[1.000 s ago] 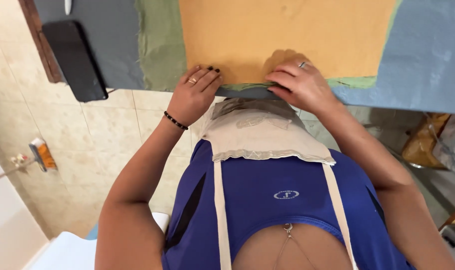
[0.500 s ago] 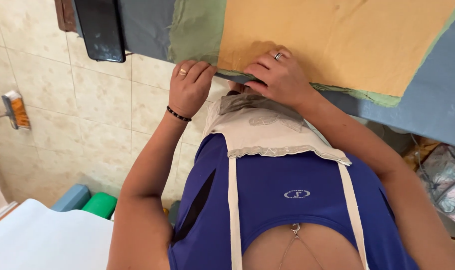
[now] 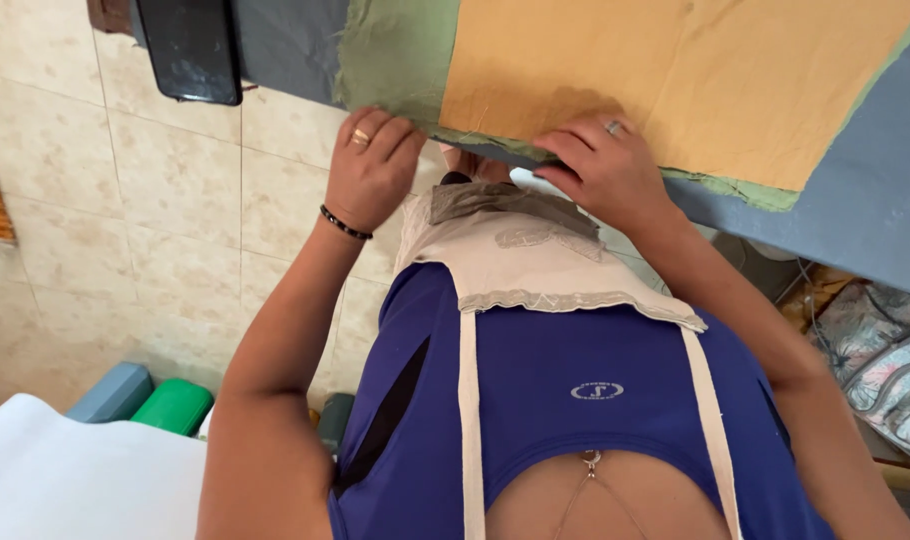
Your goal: Aligning, pinning, and cutting multiple layers of fabric on a work table in preparation for sewing.
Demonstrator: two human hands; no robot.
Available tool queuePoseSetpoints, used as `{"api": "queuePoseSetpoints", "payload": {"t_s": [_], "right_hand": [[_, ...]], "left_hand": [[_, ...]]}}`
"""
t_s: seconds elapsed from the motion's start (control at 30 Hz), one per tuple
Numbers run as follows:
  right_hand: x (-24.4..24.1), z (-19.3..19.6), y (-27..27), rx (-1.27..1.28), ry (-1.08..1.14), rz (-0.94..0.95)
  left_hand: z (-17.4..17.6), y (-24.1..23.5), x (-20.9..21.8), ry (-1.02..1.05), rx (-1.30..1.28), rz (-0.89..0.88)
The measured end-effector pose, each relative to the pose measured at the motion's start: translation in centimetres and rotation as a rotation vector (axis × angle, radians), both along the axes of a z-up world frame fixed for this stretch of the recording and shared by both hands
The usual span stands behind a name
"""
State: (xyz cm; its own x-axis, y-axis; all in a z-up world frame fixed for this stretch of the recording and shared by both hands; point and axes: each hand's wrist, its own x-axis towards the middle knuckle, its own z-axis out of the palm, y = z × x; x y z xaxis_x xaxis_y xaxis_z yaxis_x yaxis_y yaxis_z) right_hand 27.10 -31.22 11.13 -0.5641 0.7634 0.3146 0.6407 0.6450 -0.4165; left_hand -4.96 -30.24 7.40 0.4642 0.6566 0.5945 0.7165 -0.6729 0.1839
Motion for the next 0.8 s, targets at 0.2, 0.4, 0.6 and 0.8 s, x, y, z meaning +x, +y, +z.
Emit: {"api": "queuePoseSetpoints", "payload": {"t_s": [0.2,0.4,0.6,0.8], "right_hand": [[0.7,-2.2,-2.9,0.043,-0.093,-0.075],[2.9,-2.8,-5.5,0.118,-0.140,-0.147],[5.1,-1.3,-6.6,0.087,-0.191,-0.255],[6.6,-1.1,-7.8,-0.035,-0.142,-0.280]], "left_hand": [[3.9,-1.2,7.7,-0.125,-0.042,-0.216],[3.1,-0.8,6.9,-0.078,-0.050,-0.177],[3.7,0.0,7.3,-0.016,-0.028,-0.169],[2.9,-0.3,10.7,-0.007,-0.158,-0.262]]}}
